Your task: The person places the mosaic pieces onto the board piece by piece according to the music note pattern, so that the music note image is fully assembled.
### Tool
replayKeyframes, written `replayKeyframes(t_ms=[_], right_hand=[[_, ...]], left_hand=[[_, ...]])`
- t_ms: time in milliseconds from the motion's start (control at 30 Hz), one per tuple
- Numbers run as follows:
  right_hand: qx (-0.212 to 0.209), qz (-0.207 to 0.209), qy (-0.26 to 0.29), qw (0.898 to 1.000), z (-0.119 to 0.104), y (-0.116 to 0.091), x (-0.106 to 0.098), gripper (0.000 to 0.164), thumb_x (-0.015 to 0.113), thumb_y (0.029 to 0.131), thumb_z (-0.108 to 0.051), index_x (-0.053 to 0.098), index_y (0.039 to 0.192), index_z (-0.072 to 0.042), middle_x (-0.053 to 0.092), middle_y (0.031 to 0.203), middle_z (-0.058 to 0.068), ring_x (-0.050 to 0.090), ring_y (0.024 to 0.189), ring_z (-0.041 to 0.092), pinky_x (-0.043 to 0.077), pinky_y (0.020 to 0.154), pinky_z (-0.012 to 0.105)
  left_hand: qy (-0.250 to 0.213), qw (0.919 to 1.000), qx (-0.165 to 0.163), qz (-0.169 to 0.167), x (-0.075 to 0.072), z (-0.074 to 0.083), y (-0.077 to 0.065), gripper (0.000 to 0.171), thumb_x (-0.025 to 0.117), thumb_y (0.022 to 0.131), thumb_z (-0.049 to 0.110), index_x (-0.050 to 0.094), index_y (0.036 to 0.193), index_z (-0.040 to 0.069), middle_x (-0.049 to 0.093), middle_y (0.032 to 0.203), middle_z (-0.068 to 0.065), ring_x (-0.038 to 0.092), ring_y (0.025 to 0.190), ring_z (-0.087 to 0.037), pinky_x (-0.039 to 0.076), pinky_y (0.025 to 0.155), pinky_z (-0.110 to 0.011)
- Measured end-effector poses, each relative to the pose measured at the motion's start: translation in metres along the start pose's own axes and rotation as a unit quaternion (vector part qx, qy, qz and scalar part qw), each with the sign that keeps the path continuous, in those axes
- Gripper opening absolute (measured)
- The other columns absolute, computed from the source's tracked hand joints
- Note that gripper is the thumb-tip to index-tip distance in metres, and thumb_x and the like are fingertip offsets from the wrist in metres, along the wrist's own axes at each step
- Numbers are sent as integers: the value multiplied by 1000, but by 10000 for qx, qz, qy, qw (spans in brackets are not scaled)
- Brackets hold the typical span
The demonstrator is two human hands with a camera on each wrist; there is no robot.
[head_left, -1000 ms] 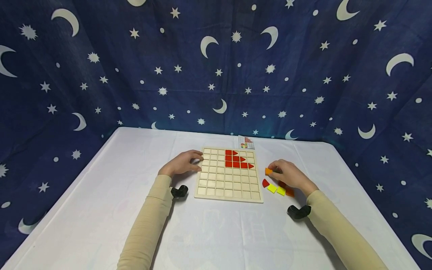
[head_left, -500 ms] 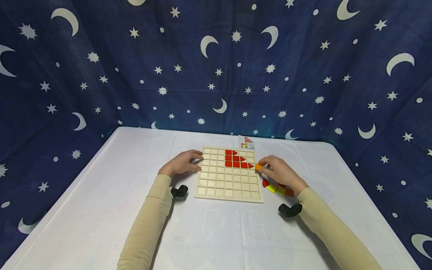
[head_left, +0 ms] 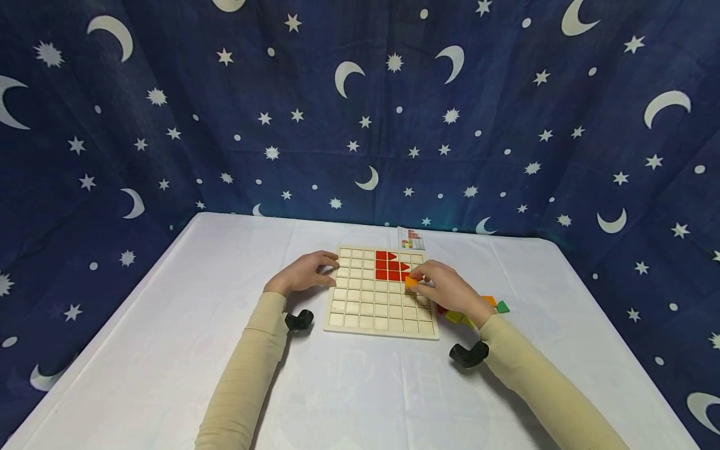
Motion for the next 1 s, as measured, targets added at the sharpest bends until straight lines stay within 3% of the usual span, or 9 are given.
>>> replayKeyframes(t_ms=[167,333,567,1000], right_hand=[[-241,-140,-278,9992,-13,10,9,29,69,92,-21,69,117,-6,64,115,8,58,107,26,48,98,49],[-478,-162,-456,9977,-25,20,19,27,71,91,-21,70,114,-7,66,111,6,58,103,24,47,93,51],[-581,-70,-533,9969,-34,31,32,25,72,90,-21,70,111,-8,65,102,3,59,94,19,52,85,39],[-532,-58,-473,9974,-35,40,36,21,71,90,-20,71,108,-9,66,101,1,60,94,17,52,84,36]], left_hand=[[5,10000,-1,19,-1,-1,0,48,76,86,22,63,127,1,47,146,-14,37,139,-33,29,116,-44],[-16,10000,-34,25,0,-2,0,48,76,86,22,63,127,2,47,146,-13,37,139,-32,29,116,-44],[29,10000,19,6,1,-1,0,48,76,86,22,63,127,1,48,145,-14,37,139,-32,30,116,-44],[76,9999,59,59,1,-4,2,47,77,86,23,64,126,2,48,145,-13,39,138,-32,30,116,-44]])
Point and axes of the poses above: each hand's wrist, its own y-axis towards the middle knuckle, its own x-axis out of the palm, z = x × y, the point moved 3 cm from there along y, towards the middle knuckle
